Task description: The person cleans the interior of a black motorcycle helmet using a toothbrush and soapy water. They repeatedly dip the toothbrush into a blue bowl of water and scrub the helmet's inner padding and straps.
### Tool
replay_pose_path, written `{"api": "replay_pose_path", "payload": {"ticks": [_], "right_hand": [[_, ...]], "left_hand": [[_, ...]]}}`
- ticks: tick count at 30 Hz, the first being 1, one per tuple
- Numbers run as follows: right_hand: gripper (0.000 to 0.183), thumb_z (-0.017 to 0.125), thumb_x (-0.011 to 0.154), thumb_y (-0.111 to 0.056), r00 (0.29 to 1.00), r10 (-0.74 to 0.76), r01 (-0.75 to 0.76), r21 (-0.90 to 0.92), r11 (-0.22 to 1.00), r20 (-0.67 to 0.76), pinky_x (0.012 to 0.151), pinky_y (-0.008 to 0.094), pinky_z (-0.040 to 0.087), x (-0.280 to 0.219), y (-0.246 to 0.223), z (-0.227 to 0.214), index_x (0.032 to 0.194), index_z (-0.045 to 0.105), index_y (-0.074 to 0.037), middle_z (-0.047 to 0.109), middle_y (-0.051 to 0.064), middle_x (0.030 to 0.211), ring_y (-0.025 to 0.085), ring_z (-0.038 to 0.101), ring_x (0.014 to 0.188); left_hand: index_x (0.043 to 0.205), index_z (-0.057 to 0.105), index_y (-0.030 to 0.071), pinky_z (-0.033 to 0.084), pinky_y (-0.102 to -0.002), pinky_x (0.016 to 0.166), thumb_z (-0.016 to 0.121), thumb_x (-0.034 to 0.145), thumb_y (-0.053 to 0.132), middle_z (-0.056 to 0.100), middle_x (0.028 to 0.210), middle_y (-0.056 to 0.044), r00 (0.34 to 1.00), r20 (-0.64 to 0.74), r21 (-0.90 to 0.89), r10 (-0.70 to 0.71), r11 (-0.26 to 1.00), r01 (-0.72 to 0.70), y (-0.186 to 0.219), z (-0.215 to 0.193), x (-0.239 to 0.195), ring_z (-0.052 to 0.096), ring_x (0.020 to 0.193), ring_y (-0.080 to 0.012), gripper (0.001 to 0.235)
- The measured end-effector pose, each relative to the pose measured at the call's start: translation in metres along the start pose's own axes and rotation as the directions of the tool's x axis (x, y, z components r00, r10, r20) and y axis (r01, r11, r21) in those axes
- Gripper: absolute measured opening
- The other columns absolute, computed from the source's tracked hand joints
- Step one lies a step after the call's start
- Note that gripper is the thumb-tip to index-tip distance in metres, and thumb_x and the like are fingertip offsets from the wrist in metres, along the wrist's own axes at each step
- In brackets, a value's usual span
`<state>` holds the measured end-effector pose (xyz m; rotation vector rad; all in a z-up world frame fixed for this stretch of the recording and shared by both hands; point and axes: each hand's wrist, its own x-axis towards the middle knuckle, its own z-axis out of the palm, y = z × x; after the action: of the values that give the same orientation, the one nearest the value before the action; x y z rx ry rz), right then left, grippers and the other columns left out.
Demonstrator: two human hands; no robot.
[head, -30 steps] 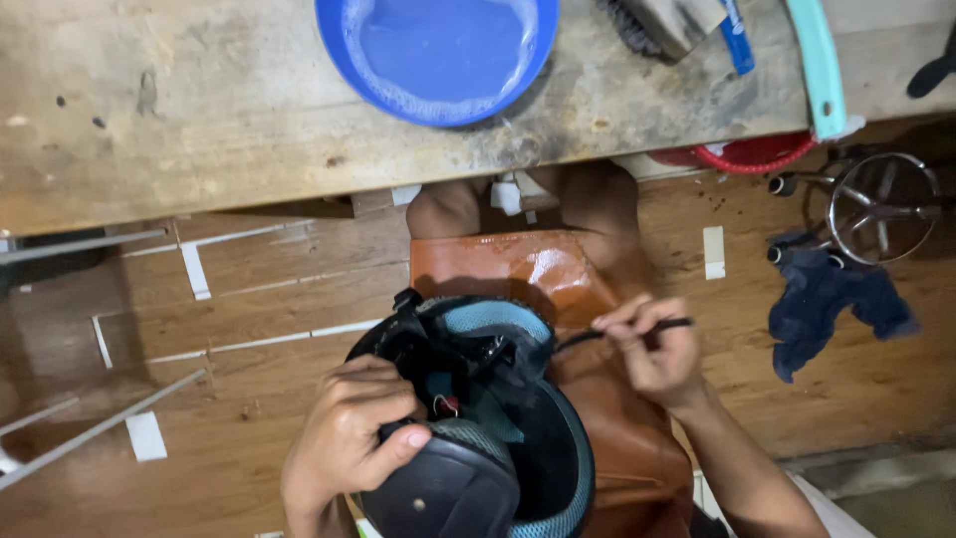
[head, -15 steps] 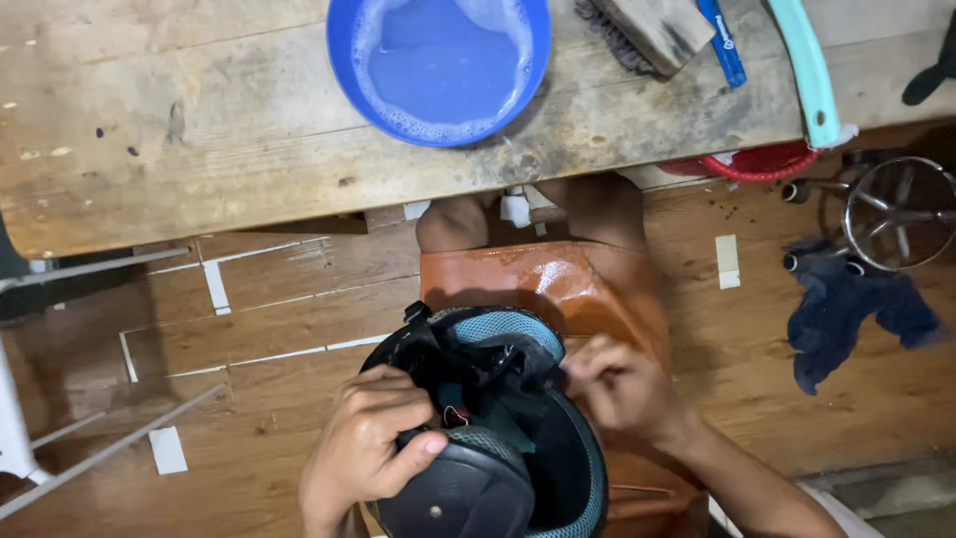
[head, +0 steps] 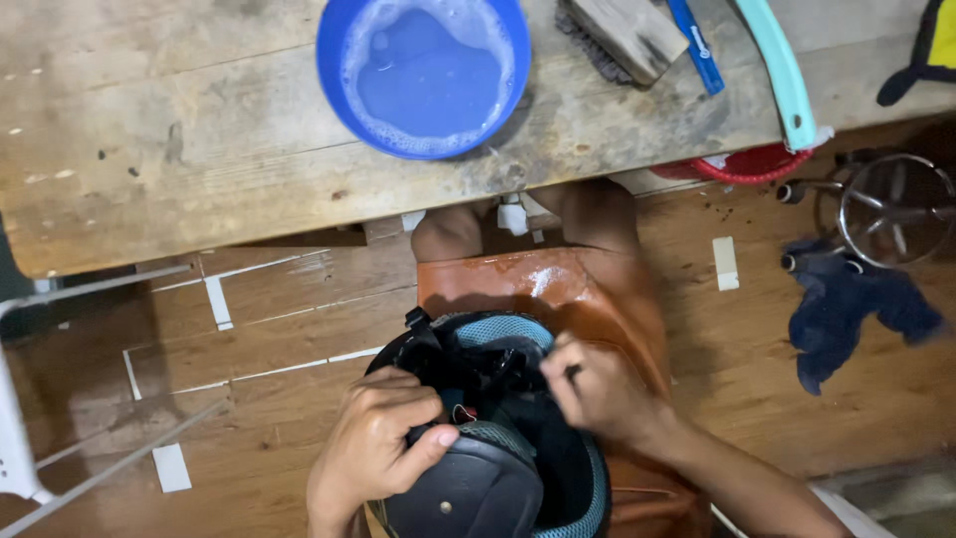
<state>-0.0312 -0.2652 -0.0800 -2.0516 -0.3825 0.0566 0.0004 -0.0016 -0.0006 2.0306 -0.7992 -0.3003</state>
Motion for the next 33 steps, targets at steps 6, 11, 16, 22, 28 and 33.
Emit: {"api": "replay_pose_path", "payload": {"ticks": [6, 11, 16, 22, 28, 33], "right_hand": [[0.021, 0.06, 0.084, -0.004, 0.999, -0.026, 0.026, -0.039, 0.999, -0.02, 0.05, 0.028, 0.042, -0.012, 0.001, 0.007, 0.081, 0.04, -0.009, 0.052, 0.006, 0.068, 0.02, 0.055, 0.056], [0.017, 0.063, 0.081, -0.002, 0.986, -0.068, 0.098, 0.201, 0.975, -0.151, 0.066, 0.026, 0.06, -0.012, 0.011, 0.003, 0.088, 0.052, -0.013, 0.062, 0.011, 0.08, 0.02, 0.067, 0.072], [0.018, 0.057, 0.084, 0.001, 0.938, 0.001, 0.067, 0.186, 0.98, -0.346, 0.069, 0.027, 0.055, 0.009, 0.005, 0.035, 0.073, 0.044, -0.006, 0.063, 0.016, 0.079, 0.023, 0.069, 0.077], [0.021, 0.056, 0.086, -0.002, 0.928, 0.037, 0.088, 0.316, 0.945, -0.37, 0.061, 0.022, 0.048, -0.004, 0.014, -0.002, 0.087, 0.04, -0.014, 0.061, 0.003, 0.069, 0.012, 0.059, 0.062], [0.015, 0.058, 0.083, 0.003, 0.982, -0.006, 0.053, 0.24, 0.969, -0.19, 0.07, 0.025, 0.052, 0.017, 0.003, 0.014, 0.085, 0.052, -0.01, 0.069, 0.012, 0.083, 0.02, 0.067, 0.076], [0.011, 0.059, 0.083, 0.003, 0.971, -0.023, 0.083, 0.245, 0.966, -0.238, 0.063, 0.023, 0.055, 0.012, 0.011, 0.018, 0.084, 0.052, -0.005, 0.065, 0.013, 0.082, 0.019, 0.066, 0.071]], "left_hand": [[0.059, 0.041, 0.011, 0.04, -0.034, 0.056, 0.041, 0.095, 0.037, 0.041, 0.051, -0.002, 1.0, 0.005, 0.034, -0.002, 0.999, 0.002, 0.003, 0.002, 0.0, 0.045, 0.047, -0.0237, 0.044], [0.059, 0.042, 0.011, 0.04, -0.034, 0.057, 0.043, 0.094, 0.036, 0.04, 0.051, -0.002, 1.0, 0.015, 0.016, -0.008, 1.0, 0.008, 0.003, 0.003, 0.001, 0.045, 0.047, -0.0238, 0.043], [0.059, 0.043, 0.011, 0.04, -0.031, 0.056, 0.043, 0.095, 0.037, 0.043, 0.051, 0.0, 1.0, -0.008, 0.1, 0.005, 0.995, -0.005, 0.015, 0.008, 0.01, 0.05, 0.047, -0.0206, 0.044], [0.058, 0.04, 0.012, 0.038, -0.033, 0.057, 0.042, 0.095, 0.043, 0.039, 0.051, 0.0, 0.999, -0.015, 0.08, 0.034, 0.996, -0.033, 0.01, 0.004, -0.005, 0.045, 0.048, -0.0222, 0.048], [0.059, 0.039, 0.012, 0.037, -0.033, 0.056, 0.042, 0.095, 0.042, 0.038, 0.052, 0.0, 0.999, -0.001, 0.11, 0.036, 0.993, -0.036, 0.014, 0.005, 0.001, 0.045, 0.047, -0.022, 0.047], [0.059, 0.044, 0.012, 0.039, -0.032, 0.056, 0.041, 0.095, 0.044, 0.041, 0.051, 0.0, 0.999, -0.025, 0.101, 0.034, 0.994, -0.032, 0.014, 0.005, -0.002, 0.046, 0.047, -0.0212, 0.049]]}}
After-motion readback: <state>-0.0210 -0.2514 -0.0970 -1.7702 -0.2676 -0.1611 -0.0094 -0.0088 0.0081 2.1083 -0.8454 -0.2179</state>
